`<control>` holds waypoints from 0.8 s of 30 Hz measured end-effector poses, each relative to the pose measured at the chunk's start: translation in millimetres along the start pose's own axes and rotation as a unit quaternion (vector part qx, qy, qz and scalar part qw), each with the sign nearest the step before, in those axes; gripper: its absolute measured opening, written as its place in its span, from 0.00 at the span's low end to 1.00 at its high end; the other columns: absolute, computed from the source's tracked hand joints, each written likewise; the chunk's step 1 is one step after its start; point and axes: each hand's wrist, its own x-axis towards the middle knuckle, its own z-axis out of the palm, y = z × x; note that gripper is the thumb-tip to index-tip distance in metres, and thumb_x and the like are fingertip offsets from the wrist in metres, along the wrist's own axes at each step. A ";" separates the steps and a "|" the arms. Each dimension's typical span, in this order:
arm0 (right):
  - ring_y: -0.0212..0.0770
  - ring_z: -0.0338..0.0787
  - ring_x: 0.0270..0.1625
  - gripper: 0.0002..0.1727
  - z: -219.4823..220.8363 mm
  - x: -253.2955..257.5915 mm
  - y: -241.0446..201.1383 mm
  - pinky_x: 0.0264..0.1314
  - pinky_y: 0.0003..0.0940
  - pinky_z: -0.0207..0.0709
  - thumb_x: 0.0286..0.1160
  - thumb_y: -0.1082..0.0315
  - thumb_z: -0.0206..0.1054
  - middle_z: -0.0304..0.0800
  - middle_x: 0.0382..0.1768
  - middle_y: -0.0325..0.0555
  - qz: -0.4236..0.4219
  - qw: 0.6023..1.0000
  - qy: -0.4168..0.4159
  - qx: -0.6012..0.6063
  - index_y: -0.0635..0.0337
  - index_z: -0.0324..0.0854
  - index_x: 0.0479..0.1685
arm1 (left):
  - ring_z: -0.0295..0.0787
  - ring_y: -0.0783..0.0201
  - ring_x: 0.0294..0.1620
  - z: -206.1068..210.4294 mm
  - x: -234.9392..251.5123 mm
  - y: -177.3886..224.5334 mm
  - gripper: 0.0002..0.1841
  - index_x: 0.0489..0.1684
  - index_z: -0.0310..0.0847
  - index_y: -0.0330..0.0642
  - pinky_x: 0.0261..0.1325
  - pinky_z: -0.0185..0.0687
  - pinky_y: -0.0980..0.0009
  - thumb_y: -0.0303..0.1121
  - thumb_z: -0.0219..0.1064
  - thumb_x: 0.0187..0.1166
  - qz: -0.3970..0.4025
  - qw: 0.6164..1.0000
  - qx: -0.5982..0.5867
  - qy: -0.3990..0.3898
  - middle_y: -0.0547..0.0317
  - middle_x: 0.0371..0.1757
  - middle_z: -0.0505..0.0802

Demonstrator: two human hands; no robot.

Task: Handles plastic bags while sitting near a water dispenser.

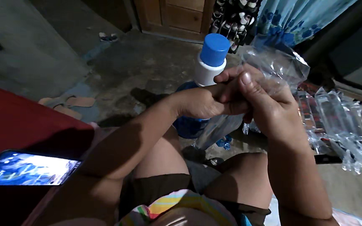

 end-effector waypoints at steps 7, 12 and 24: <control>0.16 0.81 0.30 0.22 1.7 -4.3 7.9 0.22 0.09 0.72 0.93 0.69 0.42 0.88 0.40 0.33 0.002 1.000 0.014 0.026 0.62 0.84 0.39 | 0.80 0.92 0.44 5.0 -1.4 -9.9 0.07 0.43 0.82 0.46 0.52 0.78 0.90 0.23 0.61 0.82 0.015 0.999 0.038 0.009 0.81 0.37 0.86; 0.18 0.84 0.32 0.21 2.6 -5.7 12.0 0.24 0.10 0.74 0.94 0.69 0.42 0.89 0.42 0.35 -0.009 0.999 0.016 0.027 0.63 0.82 0.38 | 0.81 0.93 0.47 6.8 -1.0 -13.7 0.06 0.49 0.82 0.42 0.55 0.78 0.90 0.24 0.60 0.84 0.033 0.999 0.040 0.008 0.80 0.41 0.87; 0.19 0.88 0.37 0.21 -13.7 -19.6 36.6 0.32 0.16 0.83 0.93 0.49 0.49 0.92 0.44 0.22 0.026 0.996 0.009 0.081 0.48 0.86 0.58 | 0.85 0.74 0.37 28.8 -2.8 -22.9 0.11 0.44 0.85 0.23 0.46 0.81 0.77 0.23 0.59 0.84 0.079 0.988 0.104 0.079 0.51 0.34 0.90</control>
